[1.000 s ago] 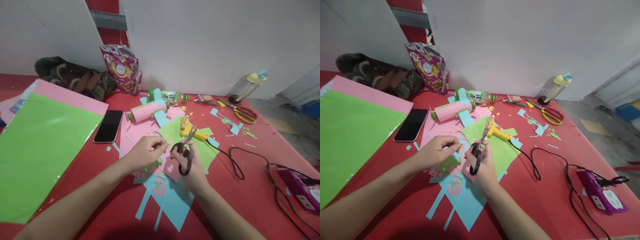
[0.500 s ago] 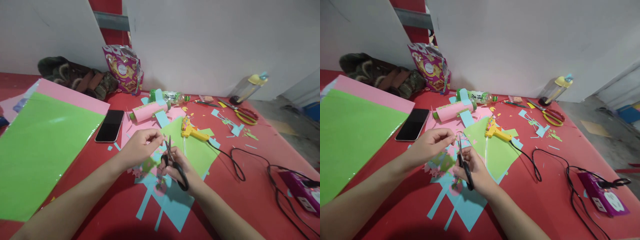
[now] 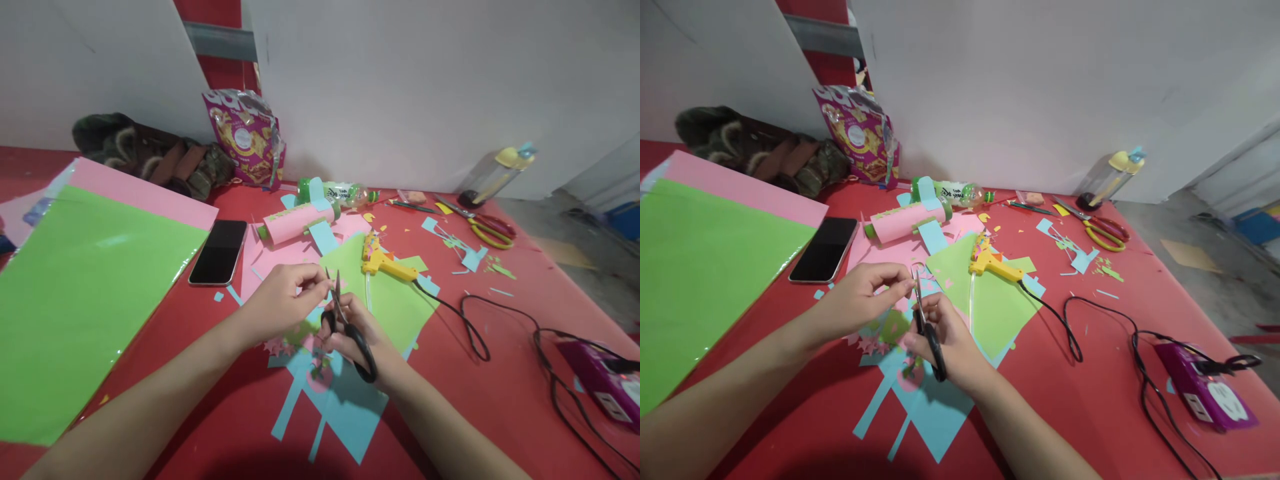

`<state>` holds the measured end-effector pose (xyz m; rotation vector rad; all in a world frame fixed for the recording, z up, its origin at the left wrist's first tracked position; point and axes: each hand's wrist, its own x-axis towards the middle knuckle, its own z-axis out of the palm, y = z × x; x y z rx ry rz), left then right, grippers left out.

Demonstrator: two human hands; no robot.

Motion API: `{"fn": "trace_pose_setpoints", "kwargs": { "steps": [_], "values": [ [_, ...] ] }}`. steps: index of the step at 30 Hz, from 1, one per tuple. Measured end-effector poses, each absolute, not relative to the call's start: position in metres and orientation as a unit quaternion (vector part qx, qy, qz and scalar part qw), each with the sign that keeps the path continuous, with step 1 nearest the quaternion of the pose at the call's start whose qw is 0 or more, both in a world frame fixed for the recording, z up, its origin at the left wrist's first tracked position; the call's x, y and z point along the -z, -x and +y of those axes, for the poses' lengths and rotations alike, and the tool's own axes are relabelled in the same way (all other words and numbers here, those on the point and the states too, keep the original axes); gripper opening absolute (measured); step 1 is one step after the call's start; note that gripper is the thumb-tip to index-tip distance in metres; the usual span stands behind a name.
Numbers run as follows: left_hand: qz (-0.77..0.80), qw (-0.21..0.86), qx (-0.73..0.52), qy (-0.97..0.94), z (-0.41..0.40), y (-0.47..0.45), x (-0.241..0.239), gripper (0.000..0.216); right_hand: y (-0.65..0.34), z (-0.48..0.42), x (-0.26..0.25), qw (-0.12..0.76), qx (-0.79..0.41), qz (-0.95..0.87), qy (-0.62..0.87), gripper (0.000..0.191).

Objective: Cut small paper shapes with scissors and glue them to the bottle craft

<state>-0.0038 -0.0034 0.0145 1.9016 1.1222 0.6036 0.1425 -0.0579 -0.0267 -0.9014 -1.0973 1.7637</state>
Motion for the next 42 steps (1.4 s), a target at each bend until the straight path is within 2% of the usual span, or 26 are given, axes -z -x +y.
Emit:
{"fn": "trace_pose_setpoints", "kwargs": {
  "steps": [19,42],
  "values": [
    [0.452,0.411,-0.238,-0.755,-0.0043,0.0036,-0.0151,0.022,-0.1413,-0.0573,0.0256,0.428,-0.697,-0.449,0.358,0.031],
    [0.419,0.537,-0.24,-0.691,0.0027,0.0108,-0.0104,0.025,-0.1422,-0.0575,0.025,0.399,-0.706,-0.459,0.363,0.038]
  ]
}}
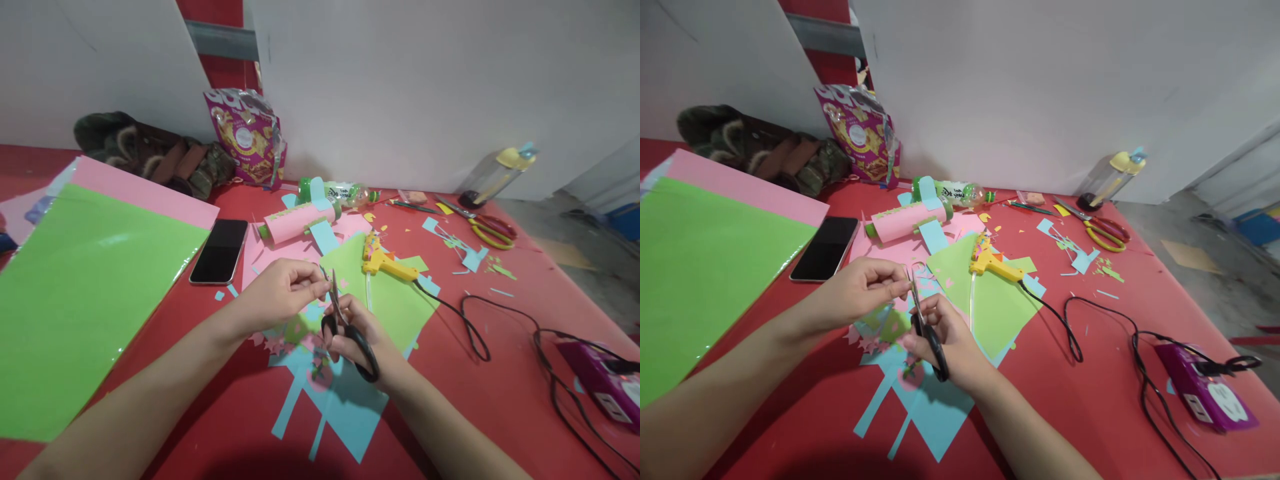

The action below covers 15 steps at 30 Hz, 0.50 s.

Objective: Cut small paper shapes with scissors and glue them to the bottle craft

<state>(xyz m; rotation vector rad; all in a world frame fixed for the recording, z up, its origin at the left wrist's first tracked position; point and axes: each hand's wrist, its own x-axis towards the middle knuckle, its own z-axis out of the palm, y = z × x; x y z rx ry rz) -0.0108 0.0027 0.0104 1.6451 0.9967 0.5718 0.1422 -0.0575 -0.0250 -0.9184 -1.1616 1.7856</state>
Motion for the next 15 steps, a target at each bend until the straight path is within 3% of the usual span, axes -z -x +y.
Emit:
{"fn": "trace_pose_setpoints", "kwargs": {
  "steps": [15],
  "values": [
    [0.432,0.528,-0.214,-0.699,0.0036,0.0126,-0.0196,0.022,-0.1429,-0.0571,0.0271,0.407,-0.698,-0.467,0.359,0.037]
  ]
}}
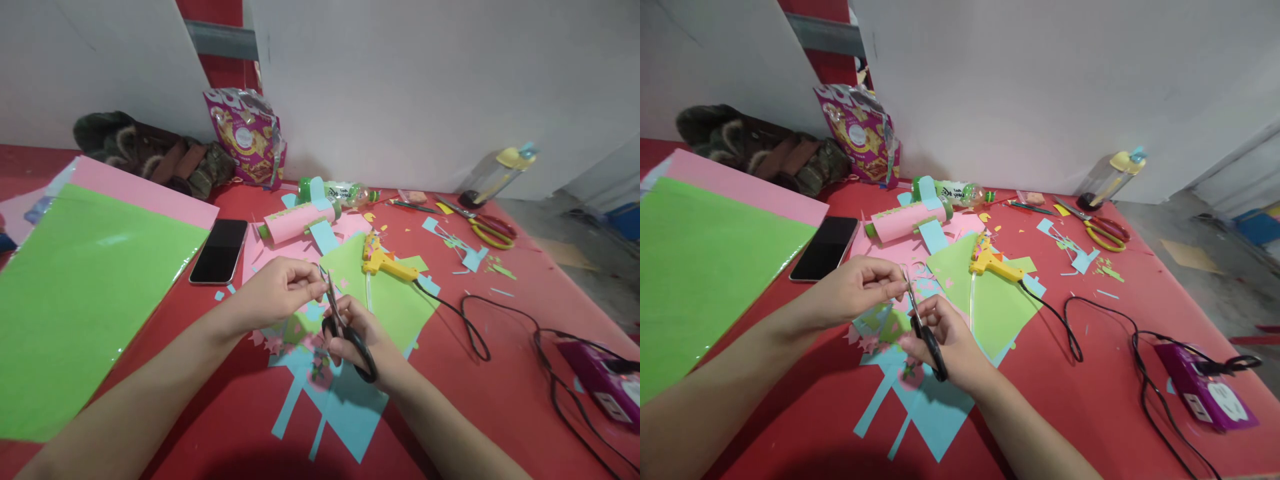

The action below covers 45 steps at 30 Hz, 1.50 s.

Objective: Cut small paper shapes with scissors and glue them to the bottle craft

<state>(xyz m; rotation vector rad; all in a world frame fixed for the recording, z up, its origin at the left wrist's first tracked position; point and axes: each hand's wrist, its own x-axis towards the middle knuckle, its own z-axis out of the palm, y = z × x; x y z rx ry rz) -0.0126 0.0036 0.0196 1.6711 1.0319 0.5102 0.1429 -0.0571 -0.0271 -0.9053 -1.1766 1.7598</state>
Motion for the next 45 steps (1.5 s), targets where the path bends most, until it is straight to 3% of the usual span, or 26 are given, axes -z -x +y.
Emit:
{"fn": "trace_pose_setpoints", "kwargs": {
  "steps": [45],
  "values": [
    [0.43,0.546,-0.19,-0.693,0.0053,0.0143,-0.0182,0.022,-0.1422,-0.0581,0.0279,0.394,-0.707,-0.456,0.371,0.04]
  ]
}}
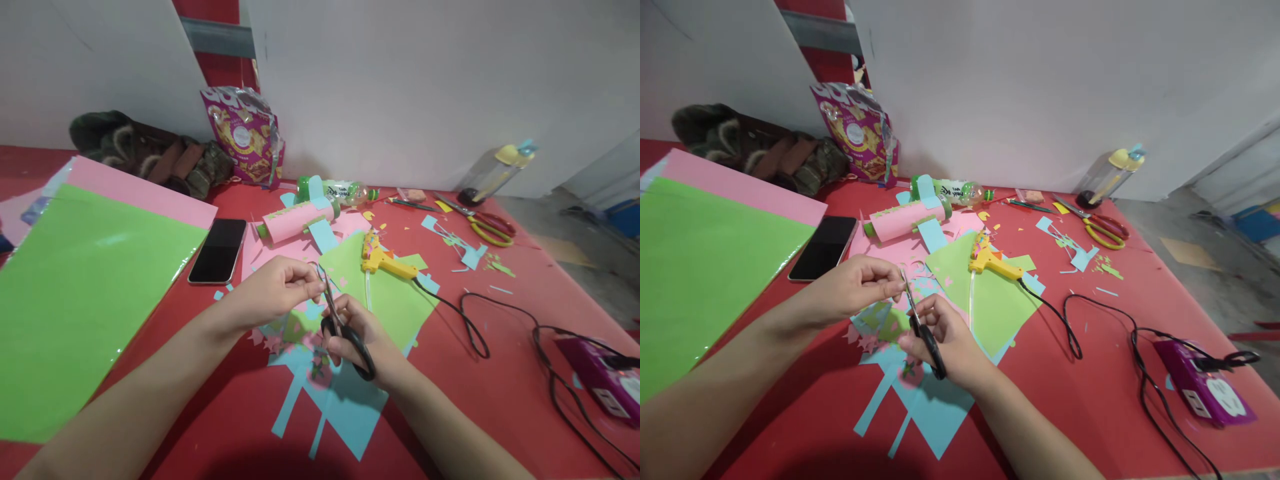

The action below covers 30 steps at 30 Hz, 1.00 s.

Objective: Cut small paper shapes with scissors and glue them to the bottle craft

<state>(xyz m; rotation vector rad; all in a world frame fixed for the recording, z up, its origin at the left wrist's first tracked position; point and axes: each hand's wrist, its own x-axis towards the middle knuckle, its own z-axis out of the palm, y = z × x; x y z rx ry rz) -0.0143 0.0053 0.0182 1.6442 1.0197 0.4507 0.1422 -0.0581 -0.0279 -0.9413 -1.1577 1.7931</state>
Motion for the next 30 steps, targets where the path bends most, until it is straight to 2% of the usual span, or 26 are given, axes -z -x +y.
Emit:
{"fn": "trace_pose_setpoints", "kwargs": {
  "steps": [30],
  "values": [
    [0.413,0.573,-0.266,-0.656,-0.006,0.005,-0.015,0.021,-0.143,-0.058,0.031,0.41,-0.717,-0.449,0.342,0.041]
  ]
}}
